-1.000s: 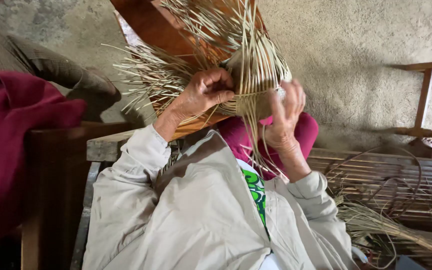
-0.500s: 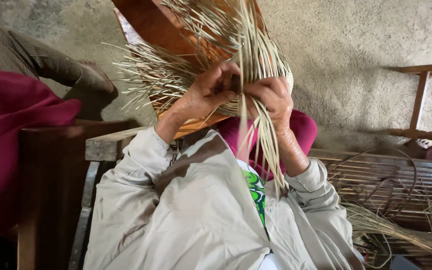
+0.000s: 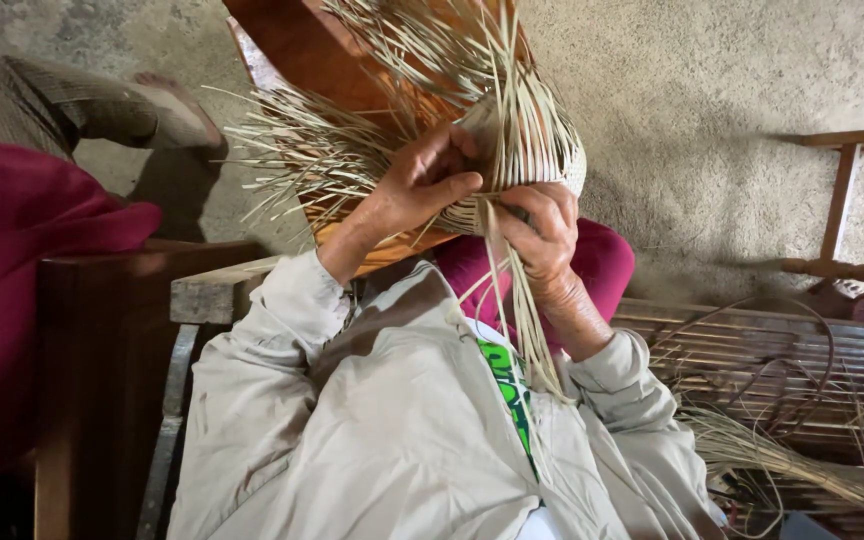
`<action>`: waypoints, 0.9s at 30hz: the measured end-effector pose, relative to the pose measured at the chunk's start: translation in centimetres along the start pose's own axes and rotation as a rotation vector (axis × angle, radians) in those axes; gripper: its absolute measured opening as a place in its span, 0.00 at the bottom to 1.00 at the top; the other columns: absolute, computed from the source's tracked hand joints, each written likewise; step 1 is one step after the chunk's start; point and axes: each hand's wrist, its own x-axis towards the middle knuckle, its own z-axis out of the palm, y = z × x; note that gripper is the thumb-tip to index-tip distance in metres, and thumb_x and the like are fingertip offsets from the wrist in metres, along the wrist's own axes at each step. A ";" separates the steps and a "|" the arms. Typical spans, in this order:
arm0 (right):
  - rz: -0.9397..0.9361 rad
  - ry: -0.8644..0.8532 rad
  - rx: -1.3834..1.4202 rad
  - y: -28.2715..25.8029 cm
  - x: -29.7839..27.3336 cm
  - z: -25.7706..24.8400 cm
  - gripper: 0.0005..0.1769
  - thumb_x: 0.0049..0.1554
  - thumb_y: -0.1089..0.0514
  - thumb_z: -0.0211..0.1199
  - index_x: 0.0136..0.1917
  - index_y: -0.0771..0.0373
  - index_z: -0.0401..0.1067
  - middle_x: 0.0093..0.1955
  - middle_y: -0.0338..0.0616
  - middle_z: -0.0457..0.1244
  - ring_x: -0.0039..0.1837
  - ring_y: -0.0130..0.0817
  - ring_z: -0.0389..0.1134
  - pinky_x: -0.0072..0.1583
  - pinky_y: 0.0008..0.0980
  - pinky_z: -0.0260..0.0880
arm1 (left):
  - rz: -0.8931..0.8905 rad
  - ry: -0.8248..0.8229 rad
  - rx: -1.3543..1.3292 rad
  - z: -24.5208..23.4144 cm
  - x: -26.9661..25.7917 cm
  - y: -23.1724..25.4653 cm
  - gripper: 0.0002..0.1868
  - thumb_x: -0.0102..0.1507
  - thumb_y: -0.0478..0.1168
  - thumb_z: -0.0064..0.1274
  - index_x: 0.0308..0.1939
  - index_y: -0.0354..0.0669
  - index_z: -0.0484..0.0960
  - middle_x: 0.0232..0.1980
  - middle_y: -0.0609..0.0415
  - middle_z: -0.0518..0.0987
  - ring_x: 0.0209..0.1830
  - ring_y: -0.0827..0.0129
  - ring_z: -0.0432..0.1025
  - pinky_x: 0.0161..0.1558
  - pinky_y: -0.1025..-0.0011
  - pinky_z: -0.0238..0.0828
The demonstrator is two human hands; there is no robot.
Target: Weaving dried straw strands to create a handcrafted basket
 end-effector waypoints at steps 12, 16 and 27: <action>0.496 -0.678 0.069 7.2 5.9 2.0 0.27 0.71 0.38 0.46 0.53 0.59 0.78 0.45 0.48 0.68 0.45 0.47 0.70 0.51 0.44 0.74 | 0.021 0.015 0.206 -0.1 0.6 0.4 0.30 0.54 0.38 0.78 0.54 0.42 0.76 0.30 0.53 0.79 0.25 0.75 0.68 0.31 0.77 0.66; 1.008 -1.323 -0.086 12.8 10.6 6.3 0.30 0.71 0.33 0.48 0.46 0.57 0.76 0.37 0.45 0.70 0.38 0.40 0.72 0.48 0.40 0.78 | 0.000 -0.082 0.230 0.3 0.5 0.6 0.41 0.59 0.39 0.72 0.70 0.47 0.62 0.69 0.51 0.69 0.70 0.63 0.66 0.74 0.61 0.63; 0.774 0.039 0.088 7.3 7.8 -2.4 0.07 0.70 0.59 0.54 0.61 0.59 0.68 0.52 0.41 0.63 0.50 0.31 0.64 0.51 0.29 0.70 | -0.012 -0.099 0.086 2.5 1.4 4.6 0.35 0.67 0.48 0.60 0.70 0.41 0.60 0.63 0.45 0.74 0.65 0.58 0.72 0.66 0.61 0.71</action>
